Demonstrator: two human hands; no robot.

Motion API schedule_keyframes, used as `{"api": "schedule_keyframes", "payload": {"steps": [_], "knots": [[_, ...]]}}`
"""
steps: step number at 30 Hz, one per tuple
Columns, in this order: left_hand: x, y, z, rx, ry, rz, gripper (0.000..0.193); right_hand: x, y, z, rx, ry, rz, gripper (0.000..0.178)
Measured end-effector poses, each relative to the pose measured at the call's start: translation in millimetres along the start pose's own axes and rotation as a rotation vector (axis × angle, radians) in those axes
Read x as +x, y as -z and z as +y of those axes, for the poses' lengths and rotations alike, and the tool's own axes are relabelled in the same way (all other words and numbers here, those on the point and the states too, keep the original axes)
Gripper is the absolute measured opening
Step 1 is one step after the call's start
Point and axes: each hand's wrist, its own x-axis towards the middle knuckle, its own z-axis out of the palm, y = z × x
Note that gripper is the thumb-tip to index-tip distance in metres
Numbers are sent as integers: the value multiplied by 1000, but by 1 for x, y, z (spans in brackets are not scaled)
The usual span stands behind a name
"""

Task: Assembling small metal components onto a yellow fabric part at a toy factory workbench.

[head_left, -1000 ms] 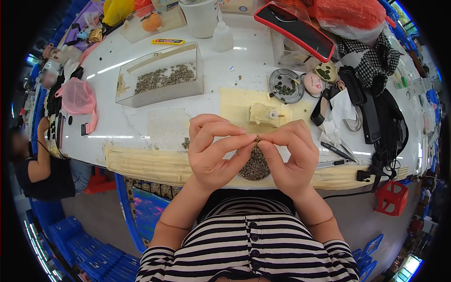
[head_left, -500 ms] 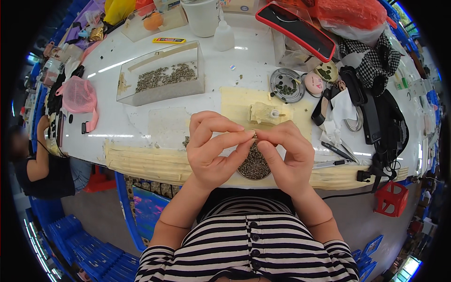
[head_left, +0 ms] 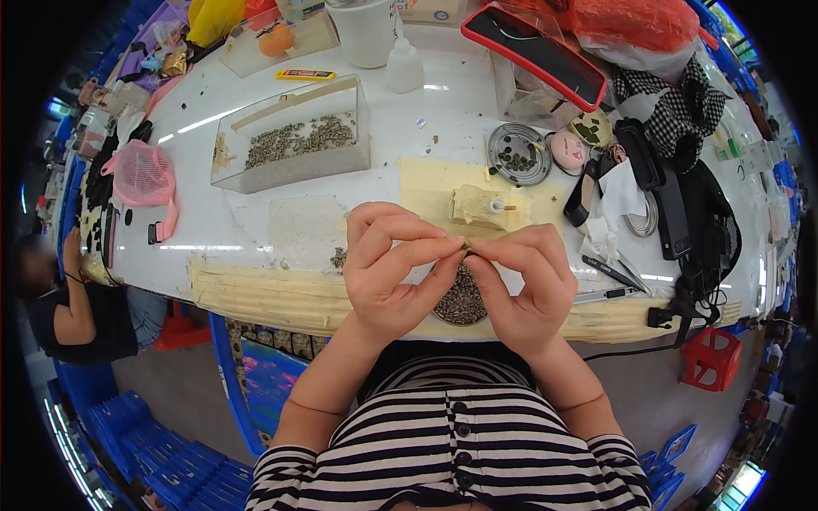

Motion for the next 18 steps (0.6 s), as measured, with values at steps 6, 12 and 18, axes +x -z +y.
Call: {"api": "schedule_keyframes", "payload": {"steps": [6, 12, 18], "knots": [[-2, 0, -2, -9, 21, 32, 28, -3, -2, 1, -2, 41, -25, 31], [-4, 2, -4, -14, -15, 31, 31, -8, 2, 0, 522, -477, -115, 22], [-3, 5, -1, 31, -105, -2, 37, -3, 13, 0, 894, -879, -221, 16]]}}
